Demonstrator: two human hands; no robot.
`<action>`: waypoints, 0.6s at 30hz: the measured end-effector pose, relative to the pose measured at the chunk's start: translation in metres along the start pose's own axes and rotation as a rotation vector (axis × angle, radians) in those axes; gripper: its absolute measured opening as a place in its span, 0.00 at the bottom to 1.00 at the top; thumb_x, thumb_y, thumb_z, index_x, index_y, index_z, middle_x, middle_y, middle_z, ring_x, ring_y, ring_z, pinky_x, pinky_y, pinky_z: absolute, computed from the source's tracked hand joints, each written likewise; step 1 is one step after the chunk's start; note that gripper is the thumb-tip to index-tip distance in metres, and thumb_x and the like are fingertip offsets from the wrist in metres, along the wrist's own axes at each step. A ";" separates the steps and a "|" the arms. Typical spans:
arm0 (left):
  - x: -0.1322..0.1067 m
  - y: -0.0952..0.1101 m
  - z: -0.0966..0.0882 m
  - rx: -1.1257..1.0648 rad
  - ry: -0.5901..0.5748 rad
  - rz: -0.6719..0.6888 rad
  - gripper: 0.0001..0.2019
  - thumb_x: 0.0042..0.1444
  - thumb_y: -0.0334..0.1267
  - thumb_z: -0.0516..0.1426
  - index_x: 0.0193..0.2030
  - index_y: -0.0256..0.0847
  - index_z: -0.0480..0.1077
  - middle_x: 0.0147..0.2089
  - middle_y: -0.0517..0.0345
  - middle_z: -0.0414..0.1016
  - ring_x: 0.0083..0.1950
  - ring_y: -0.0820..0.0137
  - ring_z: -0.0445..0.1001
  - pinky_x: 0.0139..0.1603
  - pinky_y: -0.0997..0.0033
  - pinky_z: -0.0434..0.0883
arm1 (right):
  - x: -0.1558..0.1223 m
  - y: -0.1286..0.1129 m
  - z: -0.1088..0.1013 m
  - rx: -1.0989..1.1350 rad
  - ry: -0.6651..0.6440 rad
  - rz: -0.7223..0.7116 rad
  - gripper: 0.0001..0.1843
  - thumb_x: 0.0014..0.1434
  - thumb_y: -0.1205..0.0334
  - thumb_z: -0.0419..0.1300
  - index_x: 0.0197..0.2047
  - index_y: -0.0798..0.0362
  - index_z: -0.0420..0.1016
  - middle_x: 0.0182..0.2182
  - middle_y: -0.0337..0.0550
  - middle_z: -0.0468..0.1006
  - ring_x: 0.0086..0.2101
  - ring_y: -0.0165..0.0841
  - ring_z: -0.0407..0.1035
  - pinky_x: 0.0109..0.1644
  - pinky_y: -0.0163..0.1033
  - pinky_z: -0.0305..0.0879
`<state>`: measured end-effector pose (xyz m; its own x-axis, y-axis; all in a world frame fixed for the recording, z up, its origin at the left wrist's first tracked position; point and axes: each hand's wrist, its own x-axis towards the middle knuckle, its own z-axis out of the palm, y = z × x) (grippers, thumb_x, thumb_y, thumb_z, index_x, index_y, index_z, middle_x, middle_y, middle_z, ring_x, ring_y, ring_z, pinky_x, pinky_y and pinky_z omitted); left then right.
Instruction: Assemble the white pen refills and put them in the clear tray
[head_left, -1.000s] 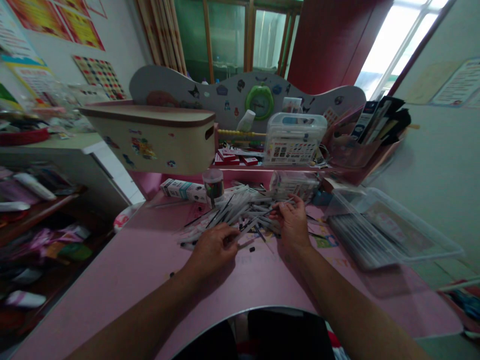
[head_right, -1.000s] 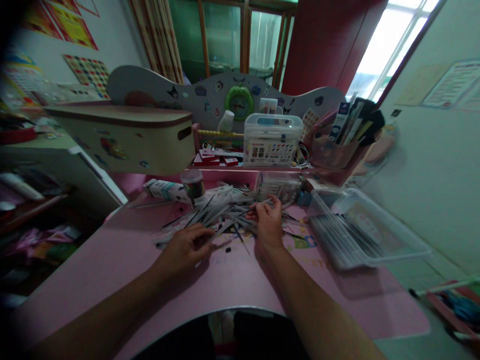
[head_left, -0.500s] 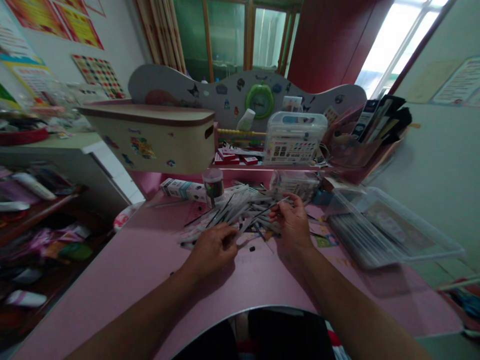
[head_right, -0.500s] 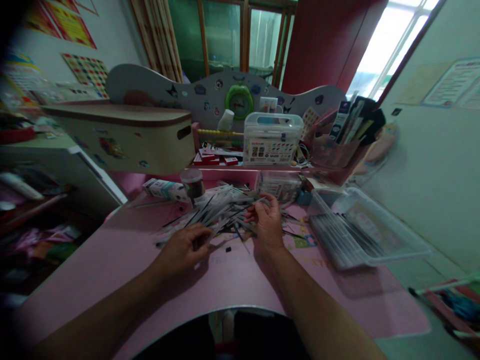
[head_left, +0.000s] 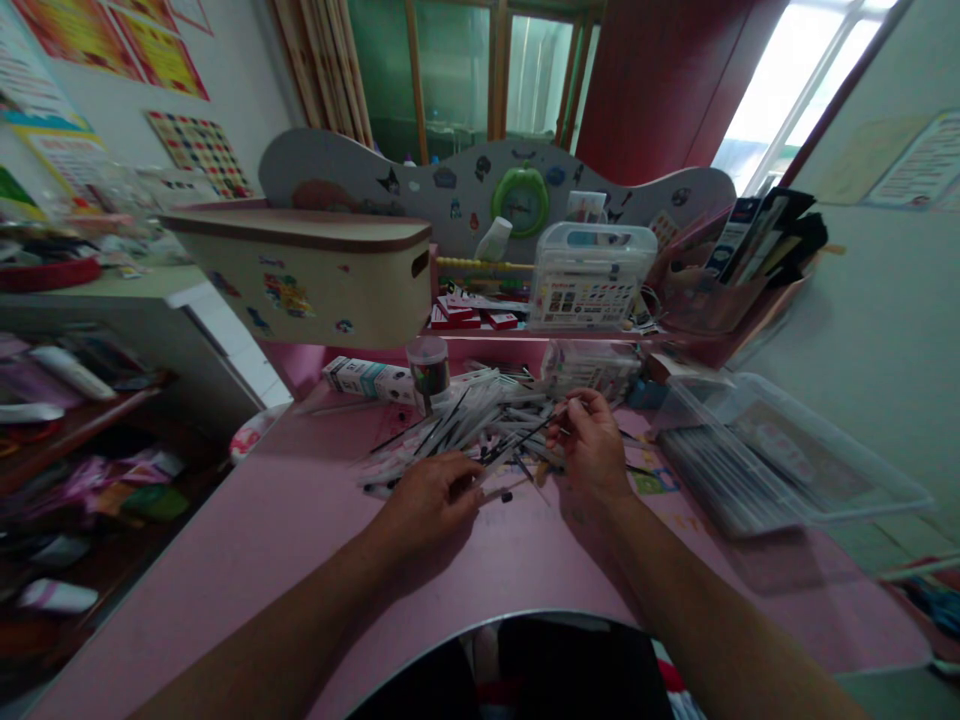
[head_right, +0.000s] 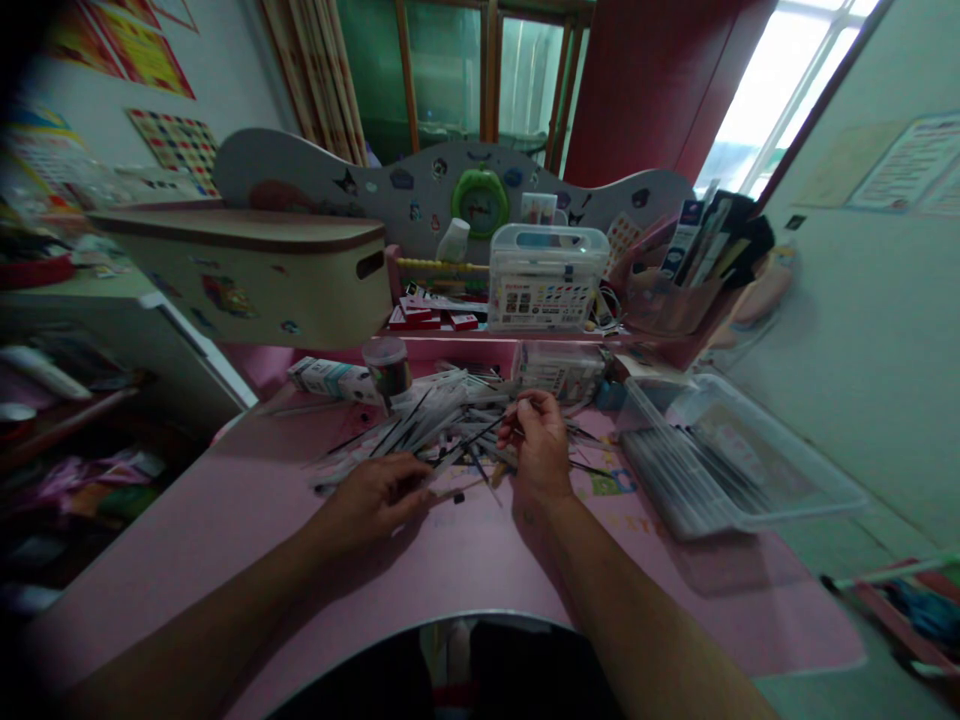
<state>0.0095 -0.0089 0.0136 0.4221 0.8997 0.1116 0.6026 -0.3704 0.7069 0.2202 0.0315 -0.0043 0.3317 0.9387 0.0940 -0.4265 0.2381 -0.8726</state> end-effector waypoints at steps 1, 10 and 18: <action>0.000 0.001 0.000 -0.007 0.005 0.002 0.07 0.57 0.31 0.56 0.31 0.40 0.76 0.32 0.56 0.73 0.34 0.67 0.69 0.36 0.67 0.60 | -0.002 0.001 0.000 -0.016 -0.014 0.013 0.16 0.52 0.52 0.67 0.39 0.48 0.67 0.25 0.31 0.73 0.22 0.27 0.67 0.21 0.30 0.66; 0.000 -0.010 0.005 -0.284 0.047 -0.020 0.06 0.58 0.33 0.56 0.38 0.39 0.75 0.35 0.56 0.73 0.35 0.68 0.70 0.34 0.71 0.65 | -0.030 0.013 0.003 -0.293 -0.409 0.279 0.19 0.59 0.51 0.61 0.52 0.47 0.75 0.32 0.37 0.74 0.24 0.27 0.63 0.25 0.33 0.61; 0.004 -0.025 0.008 -0.492 0.117 -0.056 0.32 0.60 0.34 0.56 0.70 0.48 0.53 0.38 0.63 0.68 0.28 0.75 0.69 0.28 0.75 0.68 | -0.035 -0.008 0.000 -1.318 -0.877 -0.212 0.07 0.51 0.72 0.58 0.33 0.53 0.75 0.34 0.43 0.75 0.36 0.34 0.65 0.39 0.38 0.54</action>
<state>0.0013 0.0024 -0.0091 0.3025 0.9453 0.1220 0.2199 -0.1937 0.9561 0.2125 -0.0031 -0.0004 -0.4752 0.8753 0.0899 0.7089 0.4413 -0.5502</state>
